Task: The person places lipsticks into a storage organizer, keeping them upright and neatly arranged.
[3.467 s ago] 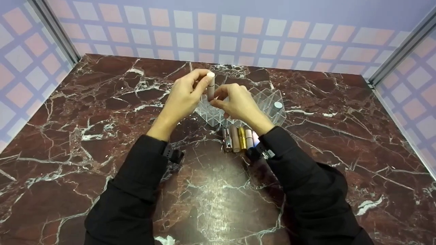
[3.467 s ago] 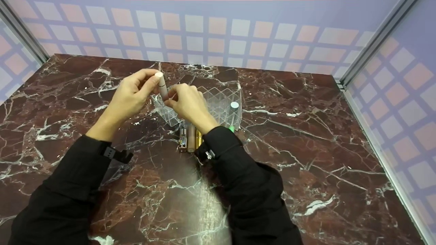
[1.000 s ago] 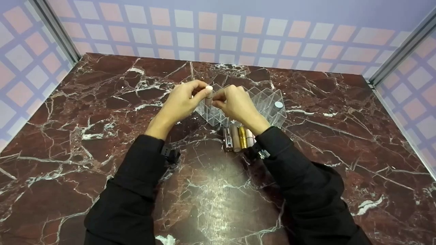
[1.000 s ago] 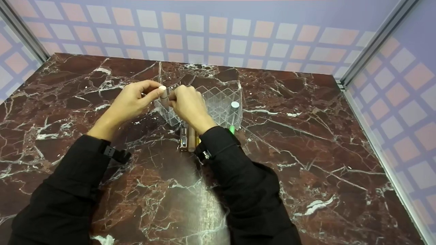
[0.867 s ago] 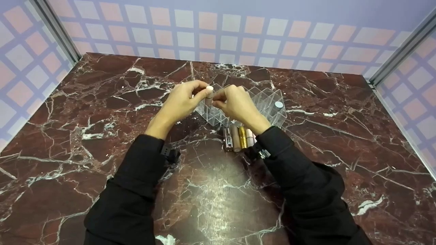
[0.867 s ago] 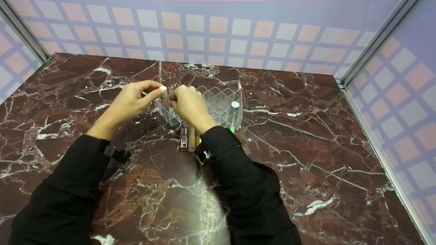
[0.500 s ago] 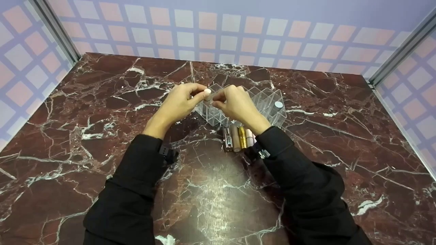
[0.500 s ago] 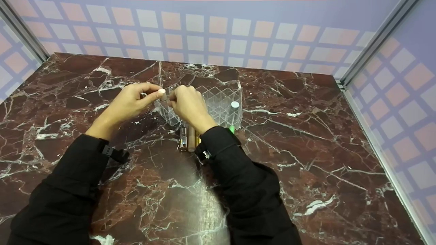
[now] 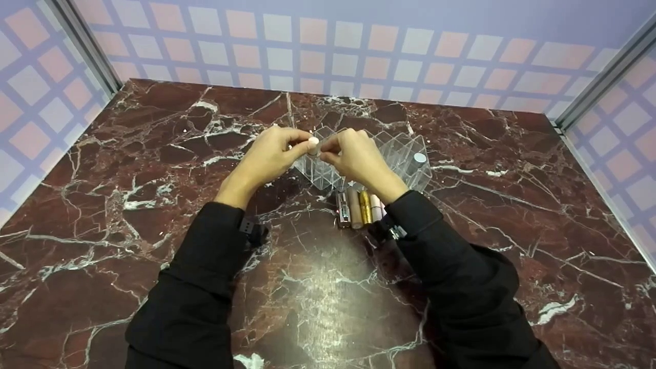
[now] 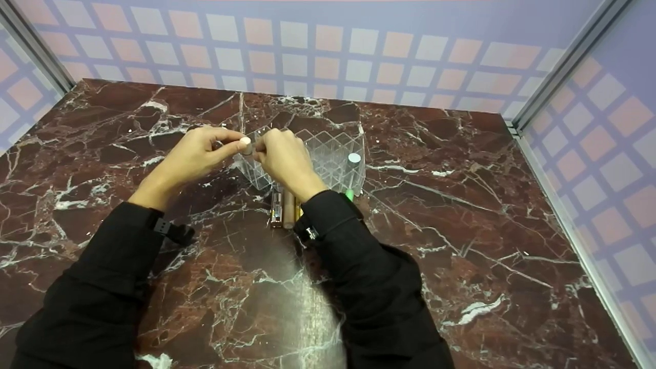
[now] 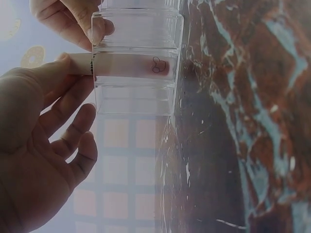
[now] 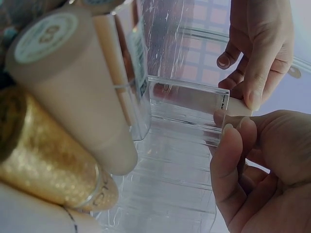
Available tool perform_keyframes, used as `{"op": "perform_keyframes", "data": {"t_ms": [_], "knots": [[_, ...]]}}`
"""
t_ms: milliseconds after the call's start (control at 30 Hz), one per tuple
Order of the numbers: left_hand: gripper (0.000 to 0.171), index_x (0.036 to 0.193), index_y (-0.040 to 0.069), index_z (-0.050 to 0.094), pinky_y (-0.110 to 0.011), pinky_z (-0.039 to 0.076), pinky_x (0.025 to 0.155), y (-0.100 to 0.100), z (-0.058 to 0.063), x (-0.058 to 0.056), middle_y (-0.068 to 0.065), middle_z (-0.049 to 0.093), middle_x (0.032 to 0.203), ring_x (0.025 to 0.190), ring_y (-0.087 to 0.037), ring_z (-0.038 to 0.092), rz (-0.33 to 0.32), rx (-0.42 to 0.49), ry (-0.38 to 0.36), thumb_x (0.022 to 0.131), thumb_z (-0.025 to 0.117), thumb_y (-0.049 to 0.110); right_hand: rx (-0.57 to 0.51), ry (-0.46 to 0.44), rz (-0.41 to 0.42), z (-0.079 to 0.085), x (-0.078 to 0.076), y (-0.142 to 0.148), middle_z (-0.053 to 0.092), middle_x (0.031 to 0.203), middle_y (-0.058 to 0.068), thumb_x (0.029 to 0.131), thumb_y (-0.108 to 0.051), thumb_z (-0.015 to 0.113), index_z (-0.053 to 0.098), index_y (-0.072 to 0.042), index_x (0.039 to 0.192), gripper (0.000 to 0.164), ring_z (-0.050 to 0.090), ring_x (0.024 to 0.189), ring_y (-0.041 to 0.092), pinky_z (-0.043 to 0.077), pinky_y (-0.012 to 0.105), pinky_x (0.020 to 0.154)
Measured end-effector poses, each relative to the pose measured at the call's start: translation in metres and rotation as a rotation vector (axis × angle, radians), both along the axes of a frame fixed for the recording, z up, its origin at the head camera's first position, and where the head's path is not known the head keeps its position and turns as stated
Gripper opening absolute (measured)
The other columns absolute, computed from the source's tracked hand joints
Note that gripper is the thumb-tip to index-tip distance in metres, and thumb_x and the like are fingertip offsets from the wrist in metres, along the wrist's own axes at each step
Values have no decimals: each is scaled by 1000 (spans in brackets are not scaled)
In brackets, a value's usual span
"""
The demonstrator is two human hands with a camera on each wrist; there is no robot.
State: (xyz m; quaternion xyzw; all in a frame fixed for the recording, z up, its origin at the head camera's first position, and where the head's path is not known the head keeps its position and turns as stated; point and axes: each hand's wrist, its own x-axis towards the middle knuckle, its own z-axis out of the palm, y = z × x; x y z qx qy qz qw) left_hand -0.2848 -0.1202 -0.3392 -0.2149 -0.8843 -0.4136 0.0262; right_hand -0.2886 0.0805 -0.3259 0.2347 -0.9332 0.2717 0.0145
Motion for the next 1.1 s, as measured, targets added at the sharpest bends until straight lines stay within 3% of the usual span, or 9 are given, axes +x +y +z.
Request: {"op": "perform_keyframes", "data": {"t_ms": [233,433,767,933,1100], "knots": [[26,118,12,77,-29,37,60,-1,-1,-1,-3,77,104,62,-14,43,3,-19,26,104,64,30,7,10,-2,0,0,0,78,108,7,97,-16,74,80,-9,107,13,74,89,20,59,33,83],[24,116,15,78,-31,38,61,-1,-1,0,-1,76,103,61,-13,43,-3,-10,25,104,64,31,3,-7,-7,0,0,-1,78,107,6,97,-16,74,80,-10,109,15,74,89,20,59,33,83],[28,120,11,75,-31,43,65,0,0,1,-3,76,110,69,-16,53,18,-14,-13,105,63,32,7,1,-7,0,1,-1,78,108,7,97,-16,74,80,-10,110,15,74,89,20,59,33,83],[30,122,8,74,-34,52,78,-1,1,0,-6,76,112,88,-25,67,11,-5,-26,105,63,31,1,13,-6,-1,1,-1,78,108,8,97,-16,74,79,-9,111,16,75,90,21,59,34,83],[29,120,7,75,-38,55,88,-2,2,0,-7,76,113,98,-25,70,10,10,-27,104,65,29,4,48,7,-2,1,-1,78,108,7,97,-15,74,80,-9,109,15,75,90,21,59,34,83]]}}
